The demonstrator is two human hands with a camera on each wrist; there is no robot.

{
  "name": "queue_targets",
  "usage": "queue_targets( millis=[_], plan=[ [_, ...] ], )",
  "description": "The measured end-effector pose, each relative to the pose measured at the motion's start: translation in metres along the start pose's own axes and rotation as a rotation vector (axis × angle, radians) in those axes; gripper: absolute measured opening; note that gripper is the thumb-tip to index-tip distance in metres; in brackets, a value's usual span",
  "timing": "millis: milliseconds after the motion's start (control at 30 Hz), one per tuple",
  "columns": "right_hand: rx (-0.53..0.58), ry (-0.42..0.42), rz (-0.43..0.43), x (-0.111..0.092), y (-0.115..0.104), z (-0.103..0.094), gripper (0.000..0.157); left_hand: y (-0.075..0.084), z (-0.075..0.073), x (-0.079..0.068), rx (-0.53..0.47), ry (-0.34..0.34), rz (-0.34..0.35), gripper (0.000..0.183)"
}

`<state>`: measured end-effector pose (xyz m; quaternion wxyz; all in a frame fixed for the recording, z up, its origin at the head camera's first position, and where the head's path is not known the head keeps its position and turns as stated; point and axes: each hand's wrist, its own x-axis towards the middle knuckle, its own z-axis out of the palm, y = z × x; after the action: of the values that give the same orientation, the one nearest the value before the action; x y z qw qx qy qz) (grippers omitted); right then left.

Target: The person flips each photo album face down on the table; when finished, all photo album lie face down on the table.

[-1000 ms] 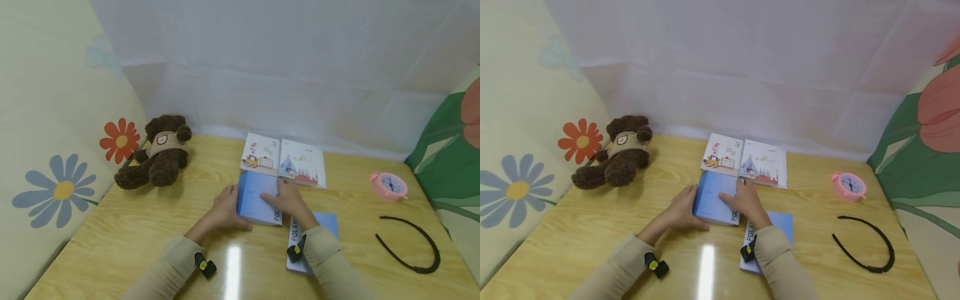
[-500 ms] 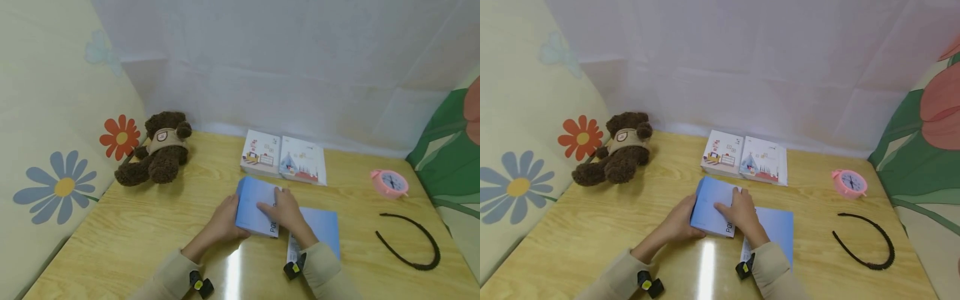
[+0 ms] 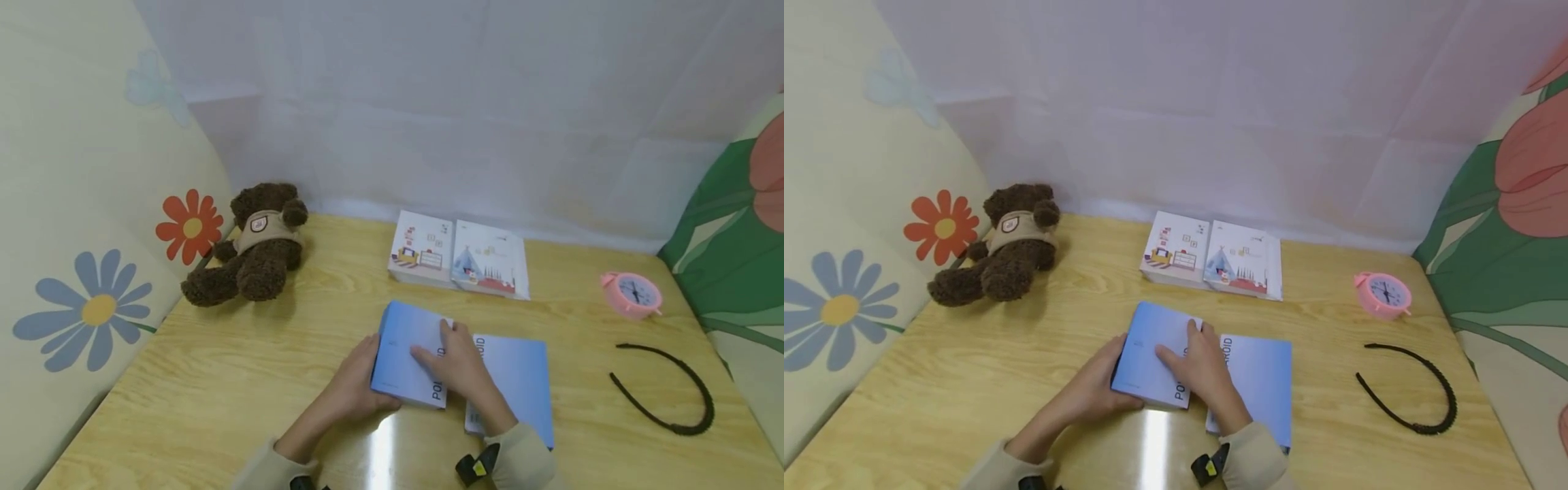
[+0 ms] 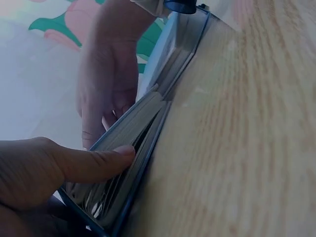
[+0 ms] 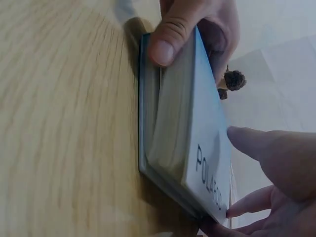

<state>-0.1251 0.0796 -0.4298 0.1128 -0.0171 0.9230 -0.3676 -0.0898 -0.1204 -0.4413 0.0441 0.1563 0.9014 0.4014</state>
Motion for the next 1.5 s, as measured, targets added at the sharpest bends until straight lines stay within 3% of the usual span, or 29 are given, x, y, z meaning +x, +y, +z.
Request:
queue_targets(
  millis=[200,433,600,867,1033,1200,1333,1500],
  plan=[
    [0.071,0.023,-0.055,-0.006,-0.008,0.004,0.082,0.013,-0.017,-0.004,-0.125,-0.007,-0.005,0.119],
    [0.129,0.033,-0.129,-0.009,-0.014,0.008,0.079,0.029,-0.037,-0.009,0.017,0.025,0.014,0.098],
    [0.247,-0.009,-0.160,-0.007,-0.016,0.005,0.080,0.040,-0.036,-0.011,0.057,0.025,0.063,0.088],
    [0.421,-0.020,-0.135,-0.010,-0.017,-0.009,0.080,0.060,-0.030,-0.002,0.043,-0.053,0.115,0.087],
    [0.467,-0.031,-0.142,-0.011,-0.016,-0.011,0.077,0.047,-0.025,0.000,-0.118,-0.059,0.110,0.109],
    [0.494,-0.033,-0.135,-0.012,-0.016,-0.011,0.075,0.022,-0.007,0.003,-0.260,-0.137,0.098,0.127],
    [0.517,-0.033,-0.112,-0.012,-0.015,-0.012,0.073,0.014,0.008,0.005,-0.262,-0.183,0.124,0.121],
    [0.569,-0.059,-0.112,-0.013,-0.014,-0.013,0.074,0.013,0.017,0.004,-0.215,-0.127,0.167,0.109]
  ],
)
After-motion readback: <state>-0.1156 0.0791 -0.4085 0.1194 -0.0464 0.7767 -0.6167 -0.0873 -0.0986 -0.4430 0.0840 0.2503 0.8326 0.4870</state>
